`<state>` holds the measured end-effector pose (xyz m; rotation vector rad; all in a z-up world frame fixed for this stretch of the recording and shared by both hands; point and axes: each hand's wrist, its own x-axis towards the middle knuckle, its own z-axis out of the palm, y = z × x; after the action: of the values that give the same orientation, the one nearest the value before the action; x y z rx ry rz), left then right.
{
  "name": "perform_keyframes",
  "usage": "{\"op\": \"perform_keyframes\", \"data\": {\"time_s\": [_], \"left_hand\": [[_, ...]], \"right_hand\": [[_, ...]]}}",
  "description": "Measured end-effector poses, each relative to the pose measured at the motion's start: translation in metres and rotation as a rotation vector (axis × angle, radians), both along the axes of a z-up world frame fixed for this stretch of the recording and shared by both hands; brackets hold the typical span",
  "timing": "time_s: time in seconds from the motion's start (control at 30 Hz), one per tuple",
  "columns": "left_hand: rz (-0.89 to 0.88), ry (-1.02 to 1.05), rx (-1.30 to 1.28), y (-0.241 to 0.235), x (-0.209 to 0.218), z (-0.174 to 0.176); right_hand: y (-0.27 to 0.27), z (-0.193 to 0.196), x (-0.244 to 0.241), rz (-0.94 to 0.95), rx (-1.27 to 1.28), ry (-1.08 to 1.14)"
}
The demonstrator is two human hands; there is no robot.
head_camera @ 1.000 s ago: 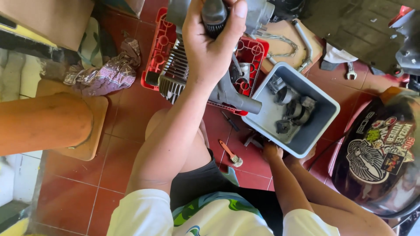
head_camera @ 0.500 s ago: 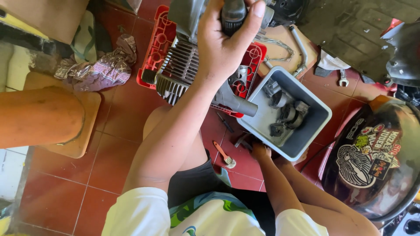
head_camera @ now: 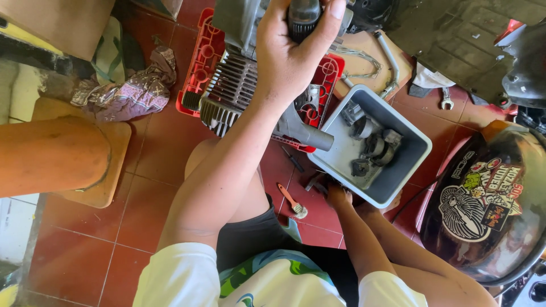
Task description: Cleaning a motorcycle piston and other small engine components using a brush and cleaning solution in a workshop environment.
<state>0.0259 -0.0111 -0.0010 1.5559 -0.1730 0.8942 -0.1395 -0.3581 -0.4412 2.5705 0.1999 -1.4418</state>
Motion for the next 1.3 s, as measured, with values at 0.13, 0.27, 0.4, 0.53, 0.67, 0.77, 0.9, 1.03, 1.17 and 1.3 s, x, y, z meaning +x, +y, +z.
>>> {"op": "perform_keyframes", "data": {"time_s": [0.13,0.27,0.4,0.53,0.67,0.77,0.9,1.03,1.17,1.3], "left_hand": [[-0.011,0.009,-0.009,-0.005,0.009,0.002],[-0.112,-0.005,0.008,-0.005,0.023,-0.002],[-0.069,0.008,0.014,-0.002,0.028,0.003],[-0.089,0.039,-0.002,0.001,0.037,-0.012],[-0.023,0.028,0.001,0.0,0.034,-0.006],[-0.068,0.04,-0.014,-0.001,0.03,-0.003],[-0.159,0.141,-0.088,0.002,0.021,0.01],[-0.291,0.146,-0.138,0.004,0.025,-0.001],[-0.247,0.256,-0.113,0.0,0.026,-0.006],[-0.318,0.371,-0.164,0.001,0.019,0.006]], "right_hand": [[0.004,0.009,0.0,-0.024,0.015,-0.008],[0.006,0.009,0.001,-0.013,-0.009,0.011],[0.002,0.003,-0.002,0.033,0.032,-0.011],[-0.006,0.002,0.0,0.065,0.1,0.035],[0.002,0.009,0.003,0.096,0.169,0.078],[0.009,0.019,0.003,0.123,0.202,0.077],[0.037,0.099,0.025,0.169,0.18,0.143],[0.082,0.28,0.073,0.096,0.213,0.183],[0.109,0.46,0.11,0.162,0.236,0.082],[0.12,0.599,0.129,0.035,-0.028,-0.36]]}}
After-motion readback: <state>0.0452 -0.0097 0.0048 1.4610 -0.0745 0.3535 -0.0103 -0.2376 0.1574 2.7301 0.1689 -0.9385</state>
